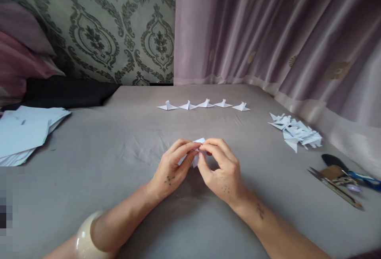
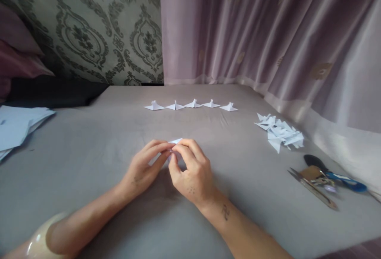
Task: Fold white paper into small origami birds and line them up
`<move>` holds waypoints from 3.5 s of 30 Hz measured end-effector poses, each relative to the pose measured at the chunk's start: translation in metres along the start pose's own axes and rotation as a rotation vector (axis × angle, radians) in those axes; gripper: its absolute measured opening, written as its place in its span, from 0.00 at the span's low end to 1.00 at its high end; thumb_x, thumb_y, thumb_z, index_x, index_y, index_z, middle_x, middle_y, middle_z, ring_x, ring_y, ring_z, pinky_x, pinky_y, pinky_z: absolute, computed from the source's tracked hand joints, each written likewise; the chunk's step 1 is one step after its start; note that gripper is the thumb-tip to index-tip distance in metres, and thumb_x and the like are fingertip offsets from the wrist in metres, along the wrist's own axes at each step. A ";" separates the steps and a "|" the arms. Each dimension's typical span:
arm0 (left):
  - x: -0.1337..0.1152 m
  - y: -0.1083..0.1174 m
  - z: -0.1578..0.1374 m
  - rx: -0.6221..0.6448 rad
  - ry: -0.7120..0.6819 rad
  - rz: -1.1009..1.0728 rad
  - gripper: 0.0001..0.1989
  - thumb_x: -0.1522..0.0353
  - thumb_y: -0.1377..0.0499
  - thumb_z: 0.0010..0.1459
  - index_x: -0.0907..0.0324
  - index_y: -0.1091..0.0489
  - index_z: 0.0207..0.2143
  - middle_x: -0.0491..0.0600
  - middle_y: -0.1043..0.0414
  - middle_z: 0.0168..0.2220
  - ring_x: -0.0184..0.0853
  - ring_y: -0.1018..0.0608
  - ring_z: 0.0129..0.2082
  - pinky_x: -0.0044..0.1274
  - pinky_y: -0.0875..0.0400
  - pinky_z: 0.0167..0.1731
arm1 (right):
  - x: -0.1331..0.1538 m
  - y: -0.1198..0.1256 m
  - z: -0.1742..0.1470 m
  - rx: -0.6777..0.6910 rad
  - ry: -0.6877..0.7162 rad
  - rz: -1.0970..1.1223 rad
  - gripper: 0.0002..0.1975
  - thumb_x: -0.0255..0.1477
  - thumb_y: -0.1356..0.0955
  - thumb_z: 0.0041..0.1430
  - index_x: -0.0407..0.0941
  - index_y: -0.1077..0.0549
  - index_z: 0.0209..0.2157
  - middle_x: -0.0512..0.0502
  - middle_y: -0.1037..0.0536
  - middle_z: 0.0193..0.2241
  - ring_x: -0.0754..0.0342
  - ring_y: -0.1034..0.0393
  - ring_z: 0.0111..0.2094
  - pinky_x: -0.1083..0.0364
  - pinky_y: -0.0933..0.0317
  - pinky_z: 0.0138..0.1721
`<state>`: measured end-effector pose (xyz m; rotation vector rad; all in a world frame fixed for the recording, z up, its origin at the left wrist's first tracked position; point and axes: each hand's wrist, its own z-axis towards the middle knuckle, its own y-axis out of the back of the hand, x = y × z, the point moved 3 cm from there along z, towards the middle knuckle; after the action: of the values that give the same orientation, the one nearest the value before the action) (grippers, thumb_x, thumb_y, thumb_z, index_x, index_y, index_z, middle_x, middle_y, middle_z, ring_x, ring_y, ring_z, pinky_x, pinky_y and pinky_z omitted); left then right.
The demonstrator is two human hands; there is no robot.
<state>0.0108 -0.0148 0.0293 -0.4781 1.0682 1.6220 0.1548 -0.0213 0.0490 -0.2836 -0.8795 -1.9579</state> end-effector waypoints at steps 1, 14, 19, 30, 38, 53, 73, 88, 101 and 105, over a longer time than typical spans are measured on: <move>0.000 0.000 0.000 0.010 0.006 0.008 0.12 0.73 0.47 0.64 0.56 0.30 0.48 0.51 0.29 0.42 0.32 0.25 0.41 0.24 0.29 0.42 | 0.000 0.001 0.000 -0.005 -0.002 0.000 0.12 0.17 0.34 0.54 0.46 0.30 0.39 0.45 0.26 0.37 0.54 0.29 0.38 0.54 0.31 0.39; -0.001 0.001 0.002 -0.085 0.019 0.061 0.09 0.72 0.45 0.63 0.56 0.28 0.43 0.49 0.27 0.39 0.31 0.24 0.39 0.23 0.28 0.39 | 0.000 0.003 0.003 -0.036 -0.001 -0.078 0.06 0.20 0.32 0.54 0.44 0.26 0.33 0.41 0.30 0.42 0.51 0.31 0.42 0.49 0.32 0.44; -0.001 0.001 0.000 -0.093 0.002 0.101 0.09 0.73 0.45 0.63 0.56 0.28 0.44 0.49 0.27 0.40 0.30 0.24 0.39 0.22 0.28 0.39 | 0.000 0.004 0.004 0.000 -0.011 -0.087 0.06 0.20 0.33 0.55 0.45 0.26 0.32 0.46 0.31 0.30 0.54 0.33 0.33 0.53 0.34 0.36; -0.006 0.000 -0.002 -0.126 -0.054 0.188 0.09 0.74 0.44 0.62 0.56 0.28 0.43 0.48 0.28 0.37 0.30 0.24 0.36 0.21 0.27 0.36 | 0.003 0.002 0.003 0.017 0.004 -0.162 0.06 0.20 0.35 0.54 0.45 0.30 0.30 0.47 0.29 0.28 0.54 0.33 0.31 0.54 0.35 0.34; -0.009 -0.001 -0.003 -0.117 -0.113 0.214 0.11 0.75 0.44 0.62 0.56 0.27 0.44 0.48 0.29 0.36 0.28 0.24 0.34 0.19 0.28 0.33 | 0.003 0.003 0.002 0.022 0.028 -0.220 0.07 0.19 0.34 0.53 0.45 0.31 0.27 0.48 0.28 0.25 0.54 0.34 0.29 0.54 0.35 0.33; -0.013 0.004 -0.002 -0.173 -0.067 0.324 0.06 0.72 0.42 0.59 0.54 0.26 0.37 0.46 0.33 0.32 0.30 0.28 0.31 0.25 0.34 0.34 | 0.005 0.001 0.001 -0.002 -0.047 -0.059 0.07 0.20 0.35 0.55 0.46 0.28 0.30 0.48 0.28 0.28 0.55 0.33 0.31 0.54 0.35 0.35; -0.003 0.004 0.002 -0.128 0.300 -0.205 0.04 0.67 0.38 0.58 0.58 0.26 0.32 0.46 0.24 0.33 0.32 0.24 0.35 0.24 0.31 0.41 | -0.005 0.007 0.004 0.094 -0.215 0.239 0.05 0.22 0.34 0.57 0.45 0.28 0.30 0.48 0.24 0.31 0.55 0.28 0.35 0.54 0.34 0.40; 0.003 -0.002 0.003 -0.103 0.678 -0.405 0.11 0.61 0.35 0.52 0.60 0.26 0.29 0.44 0.27 0.25 0.28 0.29 0.25 0.19 0.33 0.28 | -0.023 -0.001 -0.004 0.200 -0.808 0.390 0.05 0.31 0.29 0.49 0.44 0.25 0.25 0.48 0.22 0.25 0.55 0.29 0.28 0.56 0.35 0.33; -0.002 0.008 0.003 -0.195 0.248 -0.215 0.08 0.64 0.35 0.53 0.58 0.28 0.32 0.49 0.28 0.37 0.35 0.26 0.41 0.28 0.35 0.48 | -0.037 0.001 -0.003 0.029 -0.834 0.617 0.13 0.34 0.25 0.48 0.45 0.30 0.31 0.52 0.23 0.28 0.58 0.29 0.31 0.58 0.37 0.36; 0.001 0.006 0.002 -0.182 0.305 -0.242 0.06 0.65 0.37 0.54 0.58 0.27 0.29 0.53 0.30 0.48 0.37 0.27 0.48 0.30 0.37 0.52 | -0.031 0.001 -0.005 0.027 -0.714 0.508 0.11 0.34 0.26 0.51 0.46 0.30 0.32 0.51 0.23 0.30 0.58 0.29 0.32 0.57 0.36 0.37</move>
<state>0.0049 -0.0126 0.0320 -0.9633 1.0411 1.4655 0.1729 -0.0043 0.0291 -1.1208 -1.1348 -1.3623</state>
